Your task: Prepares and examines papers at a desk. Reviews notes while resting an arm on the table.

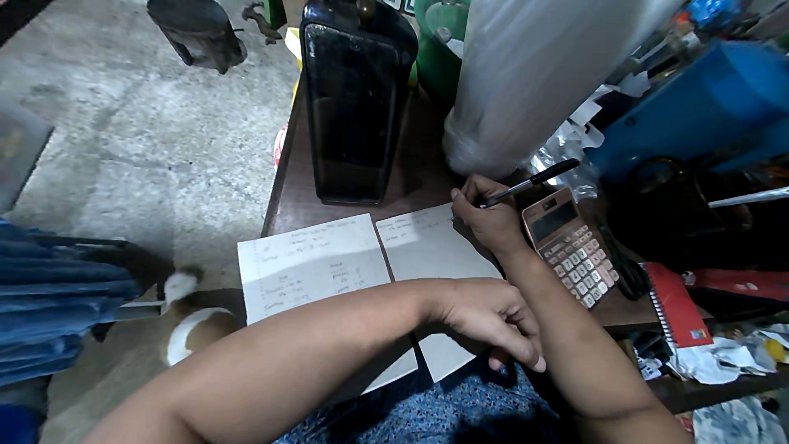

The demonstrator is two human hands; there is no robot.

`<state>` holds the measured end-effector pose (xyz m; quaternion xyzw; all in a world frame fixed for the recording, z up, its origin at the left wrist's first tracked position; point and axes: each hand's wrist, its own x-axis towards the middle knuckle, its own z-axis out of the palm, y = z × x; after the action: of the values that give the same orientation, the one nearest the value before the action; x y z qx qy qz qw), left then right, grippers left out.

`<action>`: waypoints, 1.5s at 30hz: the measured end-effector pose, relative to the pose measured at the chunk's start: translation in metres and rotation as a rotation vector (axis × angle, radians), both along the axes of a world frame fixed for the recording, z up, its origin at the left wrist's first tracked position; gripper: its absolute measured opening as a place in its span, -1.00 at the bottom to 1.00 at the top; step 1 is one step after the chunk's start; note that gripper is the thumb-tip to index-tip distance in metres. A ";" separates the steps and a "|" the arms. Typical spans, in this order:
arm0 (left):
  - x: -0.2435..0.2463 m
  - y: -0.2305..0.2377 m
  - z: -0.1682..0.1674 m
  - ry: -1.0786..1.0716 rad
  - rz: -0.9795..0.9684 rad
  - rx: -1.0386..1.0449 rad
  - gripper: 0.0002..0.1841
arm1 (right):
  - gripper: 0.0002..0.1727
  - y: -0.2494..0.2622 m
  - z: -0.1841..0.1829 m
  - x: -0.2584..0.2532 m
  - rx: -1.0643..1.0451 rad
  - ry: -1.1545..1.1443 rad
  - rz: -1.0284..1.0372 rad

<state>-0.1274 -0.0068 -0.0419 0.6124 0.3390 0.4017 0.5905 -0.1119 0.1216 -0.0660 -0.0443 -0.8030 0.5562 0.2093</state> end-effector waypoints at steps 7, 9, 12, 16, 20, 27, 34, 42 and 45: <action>0.000 0.001 0.000 0.009 0.002 0.002 -0.79 | -0.65 0.000 -0.001 0.000 -0.010 0.012 0.006; 0.000 0.000 0.000 0.012 0.003 0.001 -0.79 | -0.66 0.000 0.001 0.001 -0.016 0.012 -0.022; 0.001 0.000 0.000 0.007 0.007 -0.002 -0.79 | -0.67 0.000 0.003 0.003 0.016 0.013 -0.104; 0.001 -0.001 0.001 0.008 0.013 -0.011 -0.79 | -0.62 -0.002 0.003 0.002 0.095 -0.015 -0.143; 0.001 -0.001 0.000 0.028 0.011 0.001 -0.78 | -0.67 -0.003 0.001 -0.001 0.095 0.034 -0.023; 0.000 -0.001 0.001 0.015 0.005 -0.001 -0.79 | -0.63 0.003 0.004 0.004 0.129 -0.078 -0.060; 0.000 0.000 0.000 0.005 0.007 0.007 -0.78 | -0.71 -0.003 0.005 0.002 0.005 0.063 -0.080; 0.001 -0.001 0.004 0.023 0.012 -0.034 -0.79 | -0.60 -0.003 0.007 0.002 -0.071 -0.029 -0.040; 0.001 -0.001 0.004 0.027 0.013 -0.030 -0.79 | -0.52 -0.003 0.006 0.001 -0.064 -0.033 -0.059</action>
<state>-0.1266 -0.0079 -0.0383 0.6064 0.3570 0.3922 0.5924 -0.1107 0.1189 -0.0596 -0.0837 -0.7866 0.5743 0.2109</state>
